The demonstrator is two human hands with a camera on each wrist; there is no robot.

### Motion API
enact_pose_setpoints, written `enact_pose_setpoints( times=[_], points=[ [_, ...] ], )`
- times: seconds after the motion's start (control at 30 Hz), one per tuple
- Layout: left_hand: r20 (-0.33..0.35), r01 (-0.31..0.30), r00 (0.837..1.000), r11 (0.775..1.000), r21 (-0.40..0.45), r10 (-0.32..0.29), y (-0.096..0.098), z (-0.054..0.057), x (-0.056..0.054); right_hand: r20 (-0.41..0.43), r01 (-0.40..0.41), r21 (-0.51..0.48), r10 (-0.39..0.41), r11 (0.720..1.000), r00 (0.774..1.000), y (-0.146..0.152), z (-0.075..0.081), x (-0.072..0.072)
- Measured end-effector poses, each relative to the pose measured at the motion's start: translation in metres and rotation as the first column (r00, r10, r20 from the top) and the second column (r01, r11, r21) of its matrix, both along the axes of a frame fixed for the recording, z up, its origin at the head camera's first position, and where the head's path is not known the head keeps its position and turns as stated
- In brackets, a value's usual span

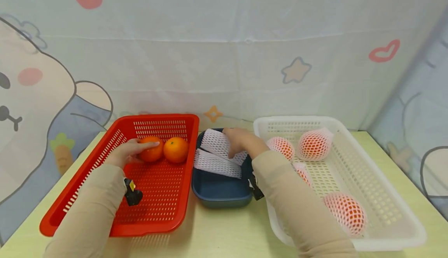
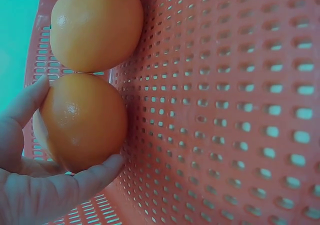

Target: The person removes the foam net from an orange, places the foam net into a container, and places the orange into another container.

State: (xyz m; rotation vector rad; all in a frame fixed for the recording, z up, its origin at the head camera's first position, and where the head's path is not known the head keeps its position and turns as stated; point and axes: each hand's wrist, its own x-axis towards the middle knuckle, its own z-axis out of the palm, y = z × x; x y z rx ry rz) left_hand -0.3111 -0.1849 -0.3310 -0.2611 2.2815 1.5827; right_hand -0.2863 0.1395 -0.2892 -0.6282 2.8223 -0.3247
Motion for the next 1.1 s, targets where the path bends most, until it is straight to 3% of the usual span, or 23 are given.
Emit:
enact_pose_setpoints(
  times=[0.4, 0.7, 0.8, 0.97, 1.1],
  points=[
    [0.002, -0.014, 1.0, 1.0, -0.014, 0.014, -0.004, 0.002, -0.002, -0.009, -0.02, -0.061, 0.019, 0.998, 1.0, 0.01, 0.018, 0.004],
    [-0.051, 0.013, 0.999, 0.997, -0.071, -0.017, -0.007, 0.013, 0.002, -0.028, -0.026, -0.054, 0.024, 0.998, 0.999, 0.012, 0.025, 0.005],
    [-0.081, 0.034, 0.996, 0.995, -0.091, -0.042, -0.008, 0.023, 0.004, -0.042, -0.019, -0.041, 0.017, 0.999, 0.999, 0.016, 0.027, 0.006],
    [-0.094, 0.115, 0.987, 0.985, -0.129, -0.127, -0.007, 0.051, 0.009, -0.051, -0.006, -0.05, 0.004, 0.999, 0.999, 0.026, 0.031, 0.008],
    [-0.108, 0.228, 0.959, 0.94, -0.252, -0.262, -0.012, 0.073, 0.015, -0.063, 0.002, -0.054, -0.006, 0.999, 0.998, 0.034, 0.034, 0.011]
  ],
)
